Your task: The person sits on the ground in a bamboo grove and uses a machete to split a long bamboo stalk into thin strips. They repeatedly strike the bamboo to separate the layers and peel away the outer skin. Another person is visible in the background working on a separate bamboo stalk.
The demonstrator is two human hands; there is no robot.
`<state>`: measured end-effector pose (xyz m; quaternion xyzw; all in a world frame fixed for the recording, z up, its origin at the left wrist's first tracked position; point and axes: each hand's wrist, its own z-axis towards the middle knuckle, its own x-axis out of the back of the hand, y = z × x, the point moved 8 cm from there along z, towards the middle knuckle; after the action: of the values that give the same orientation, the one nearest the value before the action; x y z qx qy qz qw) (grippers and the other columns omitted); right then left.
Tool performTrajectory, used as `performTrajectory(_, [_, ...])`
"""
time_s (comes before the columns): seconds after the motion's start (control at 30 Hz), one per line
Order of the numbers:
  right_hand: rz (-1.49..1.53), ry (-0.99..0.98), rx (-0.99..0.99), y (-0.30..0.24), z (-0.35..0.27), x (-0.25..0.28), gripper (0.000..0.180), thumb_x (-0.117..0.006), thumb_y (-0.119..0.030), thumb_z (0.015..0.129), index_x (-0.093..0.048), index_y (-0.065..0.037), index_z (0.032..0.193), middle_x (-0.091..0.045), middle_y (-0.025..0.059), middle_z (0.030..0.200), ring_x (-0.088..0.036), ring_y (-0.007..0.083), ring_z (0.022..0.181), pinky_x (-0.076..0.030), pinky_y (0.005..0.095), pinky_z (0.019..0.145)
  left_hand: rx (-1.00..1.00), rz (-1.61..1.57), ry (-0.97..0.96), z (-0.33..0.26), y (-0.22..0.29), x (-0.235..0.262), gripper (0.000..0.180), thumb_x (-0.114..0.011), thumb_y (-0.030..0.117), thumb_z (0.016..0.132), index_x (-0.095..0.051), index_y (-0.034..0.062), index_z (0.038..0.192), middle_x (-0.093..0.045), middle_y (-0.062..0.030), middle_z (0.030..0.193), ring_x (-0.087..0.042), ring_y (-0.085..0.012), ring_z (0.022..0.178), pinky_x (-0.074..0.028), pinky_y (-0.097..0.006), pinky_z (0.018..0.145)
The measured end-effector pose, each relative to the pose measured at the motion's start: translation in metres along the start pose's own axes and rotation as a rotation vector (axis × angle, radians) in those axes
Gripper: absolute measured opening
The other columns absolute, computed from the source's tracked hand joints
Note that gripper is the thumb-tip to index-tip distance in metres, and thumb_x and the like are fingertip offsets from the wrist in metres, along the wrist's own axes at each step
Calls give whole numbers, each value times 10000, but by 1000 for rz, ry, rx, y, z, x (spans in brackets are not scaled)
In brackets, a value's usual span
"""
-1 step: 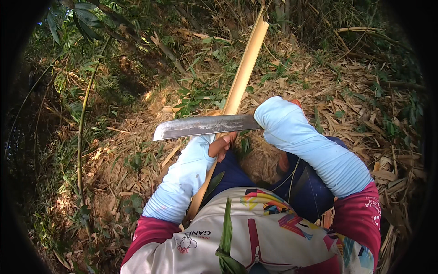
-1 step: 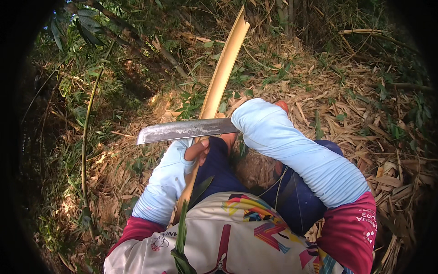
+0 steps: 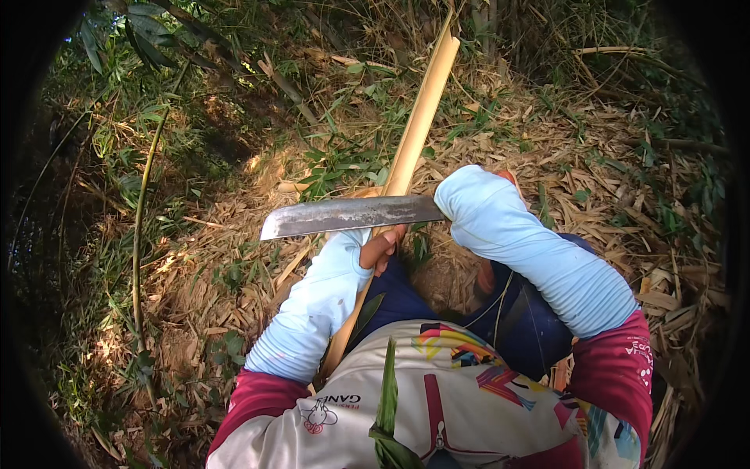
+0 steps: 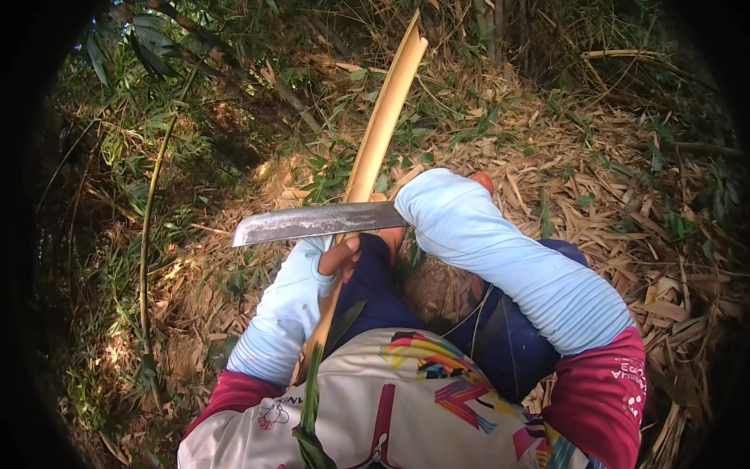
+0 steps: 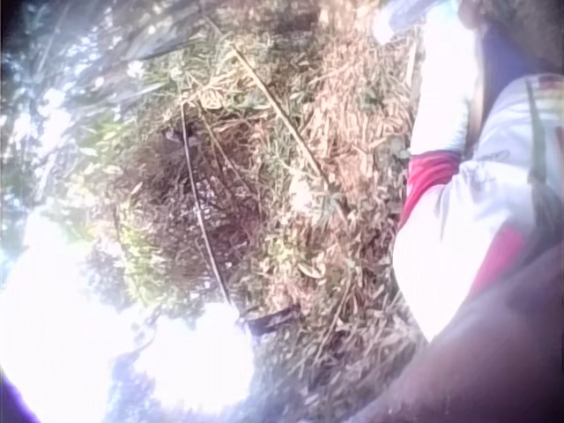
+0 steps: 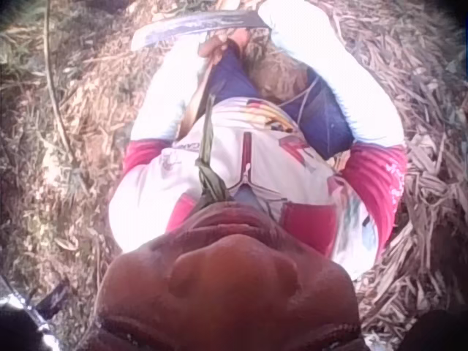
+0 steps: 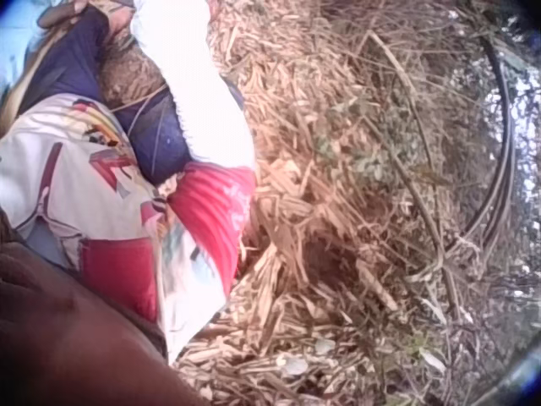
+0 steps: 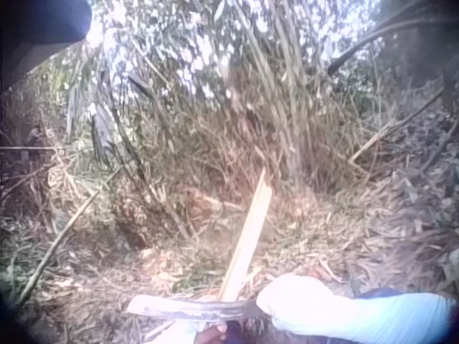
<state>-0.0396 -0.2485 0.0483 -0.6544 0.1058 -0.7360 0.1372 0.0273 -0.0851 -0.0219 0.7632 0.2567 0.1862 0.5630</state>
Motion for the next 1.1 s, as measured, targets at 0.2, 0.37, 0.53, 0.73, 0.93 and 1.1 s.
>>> performTrajectory(0.2, [-61, 9, -146, 26, 8, 0, 129, -700, -83, 646, -636, -93, 757, -628, 146, 772, -647, 369, 779, -527, 447, 657, -150, 65, 98, -9, 18, -14, 339, -510, 119, 988, -508, 30, 1315, -546, 28, 805, -465, -42, 617, -387, -189, 544])
performTrajectory(0.37, [-80, -48, -263, 46, 6, 14, 135, -683, -61, 670, -625, -68, 792, -630, 157, 803, -632, 384, 819, -522, 443, 716, -51, -8, 91, -22, 24, -14, 276, -517, 128, 982, -535, 46, 1245, -564, 51, 877, -432, -26, 682, -335, -178, 587])
performTrajectory(0.53, [-122, 264, -438, 125, -11, 41, 167, -582, -15, 763, -587, -54, 925, -619, 233, 864, -609, 435, 845, -472, 472, 712, 76, 173, 148, -46, 3, 5, 218, -531, 123, 972, -534, 32, 1171, -522, 33, 762, -430, -48, 600, -349, -204, 523])
performTrajectory(0.73, [-87, 468, -875, 230, -65, 54, 182, -467, -192, 990, -583, -61, 936, -616, 187, 829, -576, 309, 726, -437, 407, 701, 90, 9, 148, -59, -31, 23, 243, -564, 125, 936, -544, 63, 1170, -508, 9, 700, -445, -84, 528, -354, -220, 465])
performTrajectory(0.93, [214, 354, -562, 120, -38, 52, 116, -637, -74, 848, -538, -42, 898, -573, 155, 755, -547, 285, 680, -433, 410, 646, 92, 15, 60, -43, -23, 22, 275, -520, 107, 957, -524, 22, 1219, -528, -4, 745, -456, -79, 567, -381, -212, 502])
performTrajectory(1.1, [-43, 76, -119, 19, -9, 14, 165, -687, -71, 711, -640, -66, 869, -655, 196, 852, -662, 394, 832, -546, 446, 713, 55, 29, 24, -22, -16, 6, 319, -511, 100, 963, -504, 25, 1273, -526, 9, 761, -444, -73, 609, -376, -205, 536])
